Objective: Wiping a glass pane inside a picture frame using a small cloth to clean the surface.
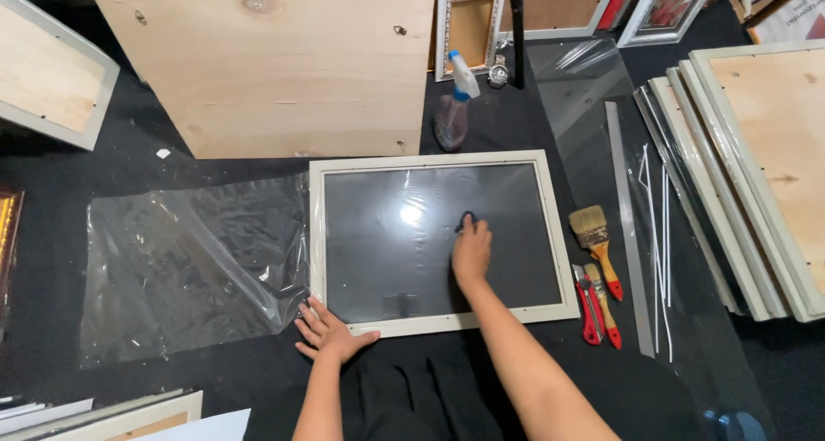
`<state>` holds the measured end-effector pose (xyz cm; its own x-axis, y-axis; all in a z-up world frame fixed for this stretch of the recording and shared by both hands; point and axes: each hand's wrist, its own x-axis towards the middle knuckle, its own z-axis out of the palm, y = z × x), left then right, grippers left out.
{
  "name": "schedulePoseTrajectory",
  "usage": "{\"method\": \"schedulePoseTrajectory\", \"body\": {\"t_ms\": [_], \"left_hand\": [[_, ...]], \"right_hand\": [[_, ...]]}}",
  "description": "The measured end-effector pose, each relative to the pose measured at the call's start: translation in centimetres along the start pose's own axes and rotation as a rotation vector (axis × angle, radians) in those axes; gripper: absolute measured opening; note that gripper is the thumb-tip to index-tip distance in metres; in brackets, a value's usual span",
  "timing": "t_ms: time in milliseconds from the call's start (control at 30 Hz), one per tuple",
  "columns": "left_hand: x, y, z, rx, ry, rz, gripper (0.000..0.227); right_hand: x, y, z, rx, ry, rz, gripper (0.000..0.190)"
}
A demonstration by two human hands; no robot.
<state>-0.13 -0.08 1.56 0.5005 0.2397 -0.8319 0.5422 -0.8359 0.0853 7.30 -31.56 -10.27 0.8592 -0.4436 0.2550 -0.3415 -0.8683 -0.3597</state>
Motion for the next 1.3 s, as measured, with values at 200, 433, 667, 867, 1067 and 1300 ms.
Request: {"method": "schedulePoseTrajectory", "body": {"t_ms": [200, 433, 667, 867, 1067, 1300], "left_hand": [[0.1, -0.2, 0.1, -0.009, 0.000, 0.019, 0.168], [3.6, -1.1, 3.4, -0.094, 0.161, 0.069, 0.169], [0.4, -0.7, 0.6, -0.124, 0.065, 0.075, 0.163], [-1.2, -0.3, -0.6, -0.125, 0.019, 0.077, 0.162], [-0.2, 0.1, 0.0, -0.026, 0.012, -0.006, 0.170], [0.7, -0.2, 0.7, -0.007, 0.035, -0.015, 0.173]], "right_hand": [[-4.3, -14.7, 1.4, 0.165, -0.165, -0.198, 0.048], [-7.0, -25.3, 0.6, 0.213, -0.332, -0.445, 0.044], [-5.4, -21.3, 0.6, 0.054, -0.295, -0.622, 0.038], [-2.2, -12.3, -3.2, 0.010, -0.195, -0.497, 0.038], [2.2, 0.9, -5.5, -0.050, -0.179, -0.352, 0.053], [5.9, 13.6, -10.6, -0.156, -0.154, -0.059, 0.045]]}}
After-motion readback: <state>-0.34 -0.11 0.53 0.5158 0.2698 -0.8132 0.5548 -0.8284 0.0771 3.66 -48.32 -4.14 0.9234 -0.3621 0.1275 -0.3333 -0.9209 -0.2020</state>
